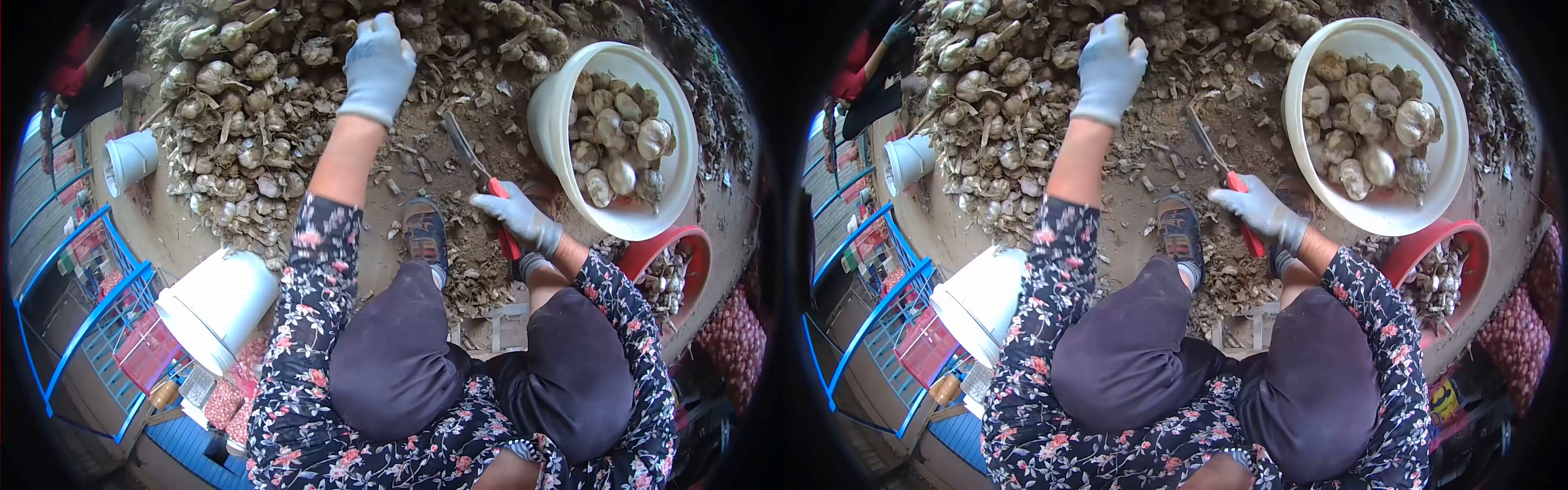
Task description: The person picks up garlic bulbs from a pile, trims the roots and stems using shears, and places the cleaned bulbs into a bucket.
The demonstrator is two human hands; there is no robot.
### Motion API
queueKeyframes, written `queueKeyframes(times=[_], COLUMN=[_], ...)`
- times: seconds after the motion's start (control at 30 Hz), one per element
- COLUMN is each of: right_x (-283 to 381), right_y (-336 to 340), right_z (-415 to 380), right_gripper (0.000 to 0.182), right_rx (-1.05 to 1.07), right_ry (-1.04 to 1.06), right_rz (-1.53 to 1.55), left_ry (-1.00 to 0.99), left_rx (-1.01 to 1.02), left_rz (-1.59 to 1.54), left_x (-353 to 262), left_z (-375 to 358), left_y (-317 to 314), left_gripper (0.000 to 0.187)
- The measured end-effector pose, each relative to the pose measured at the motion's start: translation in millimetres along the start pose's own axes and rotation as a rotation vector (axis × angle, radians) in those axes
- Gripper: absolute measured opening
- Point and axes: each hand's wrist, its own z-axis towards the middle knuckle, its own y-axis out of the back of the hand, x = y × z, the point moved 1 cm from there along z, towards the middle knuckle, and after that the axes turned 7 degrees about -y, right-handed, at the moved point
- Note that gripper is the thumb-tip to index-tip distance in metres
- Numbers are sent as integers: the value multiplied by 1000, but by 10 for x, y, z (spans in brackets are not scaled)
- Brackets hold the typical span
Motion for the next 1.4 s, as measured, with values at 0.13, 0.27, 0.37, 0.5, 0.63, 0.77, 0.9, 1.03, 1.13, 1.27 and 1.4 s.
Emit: queueKeyframes(times=[0.13,0.27,0.37,0.5,0.63,0.77,0.9,1.03,1.13,1.27,1.4], right_x=[0,44,46,333,448,565,526,583,459,276,113], right_y=[8,39,131,-37,-155,-288,-327,-317,-191,-68,-102], right_z=[17,7,90,-43,-70,-90,1,83,166,149,82], right_gripper=[23,28,38,41,47,45,40,35,30,34,29], right_rx=[-37,-147,-446,-511,-708,-731,-659,-584,-635,-557,95], right_ry=[-6,36,210,187,334,284,253,193,263,415,145], right_rz=[-22,-233,-771,-893,-1198,-1340,-1318,-1233,-1168,-926,-48], left_ry=[220,262,285,371,368,51,-61,109,178,587,698], left_rx=[284,324,275,187,204,67,-170,-61,-4,90,53], left_rz=[277,185,-440,-1316,-1309,-600,-345,-426,-776,-1766,-2240], left_x=[376,624,575,298,53,37,-85,20,-45,32,143], left_z=[165,165,-81,-554,-766,-800,-840,-820,-888,-922,-1001], left_y=[-448,-315,-145,184,308,323,309,214,243,286,300], left_gripper=[43,59,58,59,61,64,56,51,48,36,39])
